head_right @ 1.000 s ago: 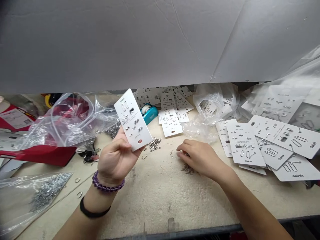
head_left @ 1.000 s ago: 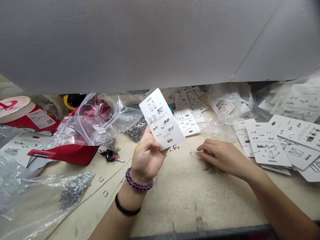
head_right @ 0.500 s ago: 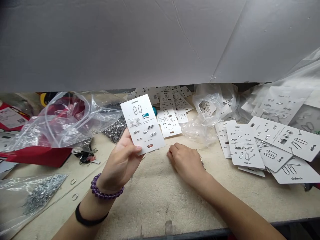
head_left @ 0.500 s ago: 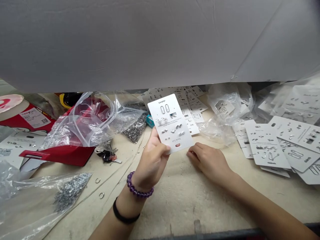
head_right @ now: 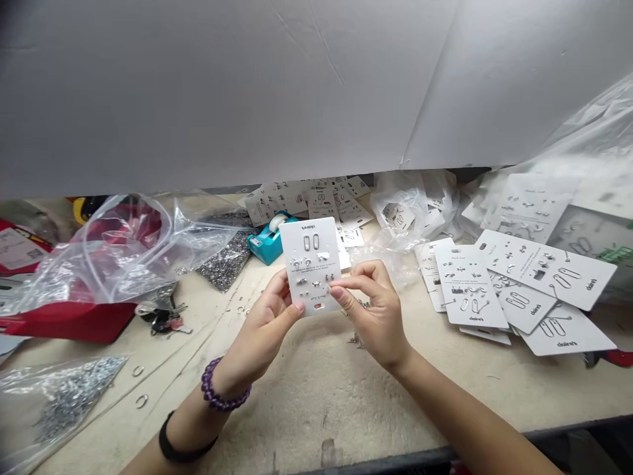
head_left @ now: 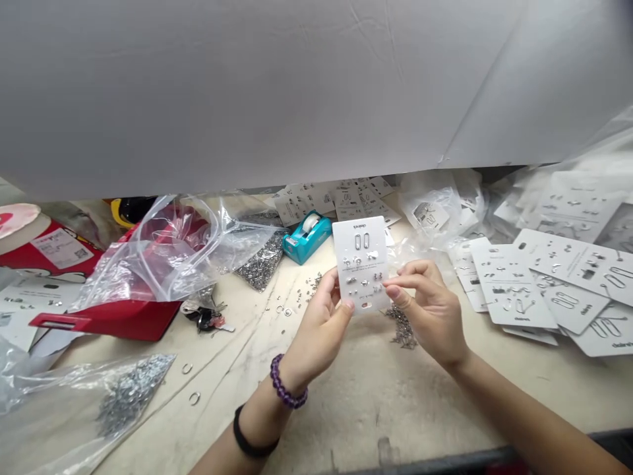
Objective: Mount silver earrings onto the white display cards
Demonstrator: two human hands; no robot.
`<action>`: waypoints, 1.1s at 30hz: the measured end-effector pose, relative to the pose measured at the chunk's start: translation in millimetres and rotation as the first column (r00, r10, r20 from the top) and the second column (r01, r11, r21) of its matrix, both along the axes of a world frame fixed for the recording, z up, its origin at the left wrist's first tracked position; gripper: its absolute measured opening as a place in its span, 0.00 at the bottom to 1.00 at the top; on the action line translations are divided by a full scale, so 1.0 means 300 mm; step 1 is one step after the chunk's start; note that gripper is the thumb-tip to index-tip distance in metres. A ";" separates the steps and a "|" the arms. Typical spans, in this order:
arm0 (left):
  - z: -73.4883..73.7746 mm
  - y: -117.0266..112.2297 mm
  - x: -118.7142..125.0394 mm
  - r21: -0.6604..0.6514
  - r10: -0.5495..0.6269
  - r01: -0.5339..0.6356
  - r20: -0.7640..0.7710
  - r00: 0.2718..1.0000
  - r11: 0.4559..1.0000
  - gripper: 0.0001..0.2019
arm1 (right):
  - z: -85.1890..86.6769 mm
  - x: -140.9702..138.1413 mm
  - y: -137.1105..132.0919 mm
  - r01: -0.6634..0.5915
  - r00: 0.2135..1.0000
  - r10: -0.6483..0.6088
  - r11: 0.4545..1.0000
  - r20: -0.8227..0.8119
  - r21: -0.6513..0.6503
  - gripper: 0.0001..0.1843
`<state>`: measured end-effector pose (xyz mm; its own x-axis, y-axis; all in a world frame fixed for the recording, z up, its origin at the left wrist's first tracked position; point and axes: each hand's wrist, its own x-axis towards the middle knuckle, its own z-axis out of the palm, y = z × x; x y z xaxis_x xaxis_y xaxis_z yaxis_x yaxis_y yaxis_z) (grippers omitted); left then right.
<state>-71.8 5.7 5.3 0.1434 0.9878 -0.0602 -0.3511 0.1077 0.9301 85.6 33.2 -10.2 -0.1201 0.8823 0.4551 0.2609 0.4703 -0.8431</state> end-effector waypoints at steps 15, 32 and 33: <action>-0.023 -0.006 -0.006 -0.026 -0.117 0.114 -0.172 0.978 0.993 0.20 | 0.010 0.032 0.057 0.044 0.985 -0.073 0.983 -0.157 -0.181 0.06; 0.001 -0.002 -0.018 -0.027 -0.160 0.157 -0.228 0.961 0.987 0.19 | 0.018 0.028 0.056 -0.031 0.948 -0.095 0.924 -0.305 -0.382 0.19; 0.006 0.000 -0.023 -0.051 -0.139 0.131 -0.214 0.967 0.990 0.20 | 0.022 0.029 0.055 -0.052 0.940 -0.088 0.919 -0.331 -0.391 0.24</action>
<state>-78.6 5.6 7.0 0.2547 0.9568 -0.1402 -0.1219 0.1756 0.9769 94.3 49.8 -3.7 -0.0045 0.9963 0.0856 -0.0646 0.0851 -0.9943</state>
